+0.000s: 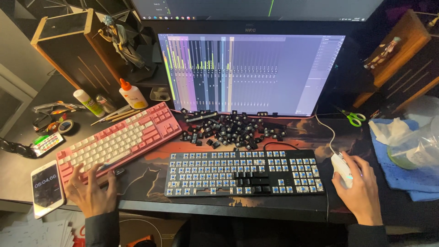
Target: Assembling and testing a mechanical keyboard by installing switches and using computer software.
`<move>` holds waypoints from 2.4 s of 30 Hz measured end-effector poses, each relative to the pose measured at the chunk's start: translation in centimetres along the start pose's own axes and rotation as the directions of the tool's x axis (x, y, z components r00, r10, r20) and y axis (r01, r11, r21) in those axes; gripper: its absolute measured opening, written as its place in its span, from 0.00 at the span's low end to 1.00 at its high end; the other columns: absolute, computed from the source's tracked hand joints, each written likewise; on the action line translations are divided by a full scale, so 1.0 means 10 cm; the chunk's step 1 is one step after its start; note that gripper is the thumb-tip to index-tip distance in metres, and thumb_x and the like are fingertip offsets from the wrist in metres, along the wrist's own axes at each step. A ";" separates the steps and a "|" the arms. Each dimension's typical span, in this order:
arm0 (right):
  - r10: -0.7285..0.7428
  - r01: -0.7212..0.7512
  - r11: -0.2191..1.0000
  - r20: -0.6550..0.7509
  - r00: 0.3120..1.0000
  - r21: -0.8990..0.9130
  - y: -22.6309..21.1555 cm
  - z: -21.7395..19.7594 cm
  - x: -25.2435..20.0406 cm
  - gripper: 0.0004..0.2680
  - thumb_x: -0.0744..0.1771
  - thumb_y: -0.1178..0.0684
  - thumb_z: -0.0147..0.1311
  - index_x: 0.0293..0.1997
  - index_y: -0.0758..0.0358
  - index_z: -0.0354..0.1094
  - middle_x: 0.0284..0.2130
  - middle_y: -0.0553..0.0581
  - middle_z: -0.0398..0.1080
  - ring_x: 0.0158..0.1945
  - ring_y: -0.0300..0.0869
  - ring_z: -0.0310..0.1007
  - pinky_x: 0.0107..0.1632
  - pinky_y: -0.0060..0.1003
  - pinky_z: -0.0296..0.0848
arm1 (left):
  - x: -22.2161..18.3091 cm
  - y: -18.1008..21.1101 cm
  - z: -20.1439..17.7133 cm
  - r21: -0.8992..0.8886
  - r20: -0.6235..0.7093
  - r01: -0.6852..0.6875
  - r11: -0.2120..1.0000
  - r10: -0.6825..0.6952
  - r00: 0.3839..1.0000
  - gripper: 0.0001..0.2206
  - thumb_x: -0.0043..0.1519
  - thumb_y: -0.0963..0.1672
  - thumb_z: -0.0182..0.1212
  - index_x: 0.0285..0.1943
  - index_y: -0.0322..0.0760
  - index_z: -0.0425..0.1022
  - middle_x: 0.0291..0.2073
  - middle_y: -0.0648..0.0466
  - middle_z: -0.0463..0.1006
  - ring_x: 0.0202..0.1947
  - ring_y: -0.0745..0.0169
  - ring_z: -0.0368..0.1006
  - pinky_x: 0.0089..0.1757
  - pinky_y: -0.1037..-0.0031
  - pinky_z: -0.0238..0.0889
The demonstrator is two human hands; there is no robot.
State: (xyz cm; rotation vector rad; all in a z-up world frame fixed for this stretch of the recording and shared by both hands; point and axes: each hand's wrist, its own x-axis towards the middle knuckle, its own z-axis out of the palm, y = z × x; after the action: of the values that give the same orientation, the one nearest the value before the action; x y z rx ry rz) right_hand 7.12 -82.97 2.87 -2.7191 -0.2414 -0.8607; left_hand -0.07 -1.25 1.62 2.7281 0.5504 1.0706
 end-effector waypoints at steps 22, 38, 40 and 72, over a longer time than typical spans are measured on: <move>0.047 -0.045 0.999 -0.037 0.998 0.029 -0.12 -0.10 -0.06 0.24 0.69 0.59 0.68 0.77 0.73 0.71 0.71 0.74 0.76 0.71 0.69 0.77 0.70 0.66 0.75 | 0.00 -0.08 0.02 0.009 0.059 -0.042 0.999 0.041 0.997 0.14 0.81 0.54 0.63 0.73 0.57 0.80 0.84 0.43 0.68 0.83 0.34 0.60 0.75 0.30 0.43; -0.110 0.085 0.984 -0.159 0.981 -0.156 -0.32 -0.18 0.03 0.14 0.74 0.52 0.70 0.70 0.59 0.85 0.67 0.62 0.80 0.70 0.64 0.81 0.72 0.64 0.74 | 0.02 -0.08 0.12 0.052 0.017 -0.057 0.997 0.057 0.998 0.16 0.80 0.54 0.67 0.73 0.53 0.81 0.84 0.42 0.68 0.84 0.31 0.58 0.76 0.28 0.41; -0.182 0.169 0.982 -0.176 0.967 -0.087 -0.62 -0.25 0.17 0.10 0.75 0.56 0.69 0.65 0.63 0.85 0.64 0.63 0.81 0.67 0.64 0.83 0.72 0.63 0.75 | 0.05 0.03 0.11 0.106 -0.029 -0.101 0.989 0.105 0.994 0.15 0.80 0.52 0.72 0.73 0.51 0.83 0.84 0.41 0.71 0.83 0.29 0.61 0.74 0.31 0.46; -0.569 0.544 0.808 0.536 0.624 0.225 -2.82 0.05 0.83 0.11 0.75 0.46 0.65 0.58 0.63 0.82 0.53 0.56 0.76 0.51 0.49 0.87 0.41 0.35 0.90 | -0.24 3.17 0.40 -0.509 0.316 -0.702 0.498 0.867 0.386 0.05 0.72 0.48 0.77 0.52 0.49 0.91 0.47 0.58 0.88 0.46 0.55 0.86 0.39 0.63 0.85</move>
State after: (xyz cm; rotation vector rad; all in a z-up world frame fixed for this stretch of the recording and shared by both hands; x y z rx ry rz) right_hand 7.36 -55.51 13.29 -2.8093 -1.2793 -0.0708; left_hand 9.86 -31.44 5.97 2.7620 -1.0798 0.3116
